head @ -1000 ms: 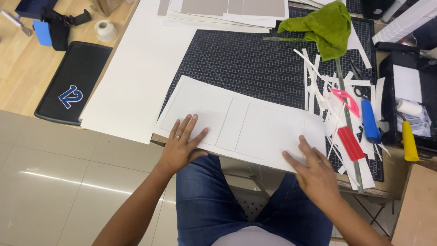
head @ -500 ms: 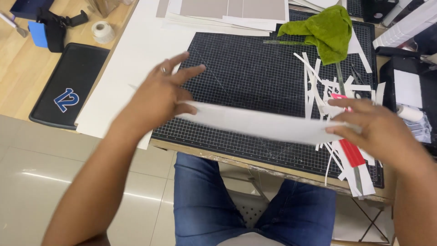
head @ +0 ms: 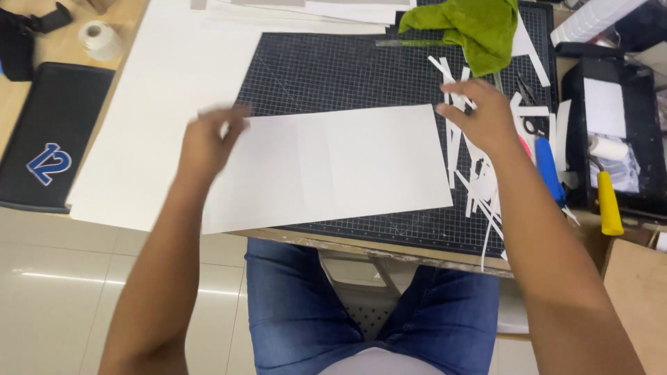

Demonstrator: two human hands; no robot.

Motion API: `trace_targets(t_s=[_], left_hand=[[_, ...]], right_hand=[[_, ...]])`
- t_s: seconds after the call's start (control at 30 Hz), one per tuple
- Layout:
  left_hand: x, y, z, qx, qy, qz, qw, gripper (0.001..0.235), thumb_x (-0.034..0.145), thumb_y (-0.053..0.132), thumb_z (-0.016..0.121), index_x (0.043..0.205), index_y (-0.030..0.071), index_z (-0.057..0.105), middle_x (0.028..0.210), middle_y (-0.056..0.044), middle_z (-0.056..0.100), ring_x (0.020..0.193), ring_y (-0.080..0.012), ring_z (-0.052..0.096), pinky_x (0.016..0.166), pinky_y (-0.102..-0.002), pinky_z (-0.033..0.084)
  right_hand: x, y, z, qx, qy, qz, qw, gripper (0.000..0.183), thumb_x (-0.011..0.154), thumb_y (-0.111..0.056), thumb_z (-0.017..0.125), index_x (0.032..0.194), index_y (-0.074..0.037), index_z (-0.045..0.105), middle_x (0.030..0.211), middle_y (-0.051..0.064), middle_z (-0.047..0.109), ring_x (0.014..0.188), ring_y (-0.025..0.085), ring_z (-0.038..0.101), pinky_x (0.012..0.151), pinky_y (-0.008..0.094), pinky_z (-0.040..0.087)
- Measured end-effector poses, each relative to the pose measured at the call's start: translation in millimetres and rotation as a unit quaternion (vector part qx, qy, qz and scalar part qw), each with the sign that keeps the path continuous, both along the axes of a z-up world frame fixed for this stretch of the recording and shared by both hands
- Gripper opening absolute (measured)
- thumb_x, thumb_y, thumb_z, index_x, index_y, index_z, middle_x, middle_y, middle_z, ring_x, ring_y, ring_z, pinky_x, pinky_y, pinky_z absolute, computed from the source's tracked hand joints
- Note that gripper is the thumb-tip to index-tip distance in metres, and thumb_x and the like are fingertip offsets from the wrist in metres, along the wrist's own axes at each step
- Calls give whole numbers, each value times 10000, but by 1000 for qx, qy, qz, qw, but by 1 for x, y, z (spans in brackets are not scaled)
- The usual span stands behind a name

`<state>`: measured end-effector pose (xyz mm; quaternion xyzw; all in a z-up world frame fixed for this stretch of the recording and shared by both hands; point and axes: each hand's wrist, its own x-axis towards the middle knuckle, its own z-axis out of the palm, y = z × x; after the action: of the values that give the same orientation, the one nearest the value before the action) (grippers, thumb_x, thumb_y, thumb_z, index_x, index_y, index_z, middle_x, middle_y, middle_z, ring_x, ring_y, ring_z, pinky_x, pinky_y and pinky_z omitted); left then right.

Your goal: Assembling a cardboard and paper structure by gluing components and trimming edges with a utility knife.

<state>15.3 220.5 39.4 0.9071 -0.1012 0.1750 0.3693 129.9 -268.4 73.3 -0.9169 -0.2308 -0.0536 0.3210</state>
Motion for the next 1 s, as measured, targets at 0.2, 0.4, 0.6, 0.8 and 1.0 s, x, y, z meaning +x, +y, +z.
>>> trace_targets(t_s=[0.2, 0.4, 0.6, 0.8, 1.0], left_hand=[[-192, -61, -82, -9, 117, 167, 979, 181, 884, 342, 787, 1003, 215, 834, 950, 67, 804, 819, -63, 727, 707, -272, 507], [-316, -97, -120, -231, 224, 471, 822, 640, 1220, 402, 374, 893, 16, 766, 451, -24, 354, 485, -168, 413, 627, -314, 402], [-271, -119, -96, -399, 549, 441, 588, 1040, 907, 789, 290, 1504, -42, 478, 1504, -262, 518, 1386, -374, 507, 1164, -446, 406], [-259, -122, -62, -265, 581, 313, 703, 978, 827, 755, 216, 1660, 270, 55, 1728, 8, 137, 1592, -210, 163, 1298, -372, 113], [-239, -110, 2, -114, 518, 61, 846, 707, 864, 498, 602, 1527, 289, 477, 1675, 49, 379, 1488, -157, 443, 1202, -380, 348]], right_hand=[[-90, -91, -31, 115, 19, -205, 972, 65, 1061, -98, 760, 1124, -80, 767, 918, 46, 736, 739, 76, 612, 683, 232, 492], [-134, -165, -54, 122, -189, -313, 923, 364, 1217, -243, 751, 966, -3, 647, 839, 56, 592, 838, 166, 553, 776, 351, 433], [-158, -143, -58, -95, -91, -303, 944, 312, 1016, -398, 821, 1150, -121, 766, 749, 24, 655, 664, 183, 649, 650, 373, 519], [-161, -149, -115, -209, -24, -321, 923, 554, 1001, -474, 705, 1324, -24, 705, 1214, 231, 598, 1013, 428, 618, 835, 566, 513], [-150, -162, -122, -126, 13, -385, 914, 356, 932, -291, 805, 1221, -153, 648, 991, 184, 744, 878, 465, 670, 794, 549, 502]])
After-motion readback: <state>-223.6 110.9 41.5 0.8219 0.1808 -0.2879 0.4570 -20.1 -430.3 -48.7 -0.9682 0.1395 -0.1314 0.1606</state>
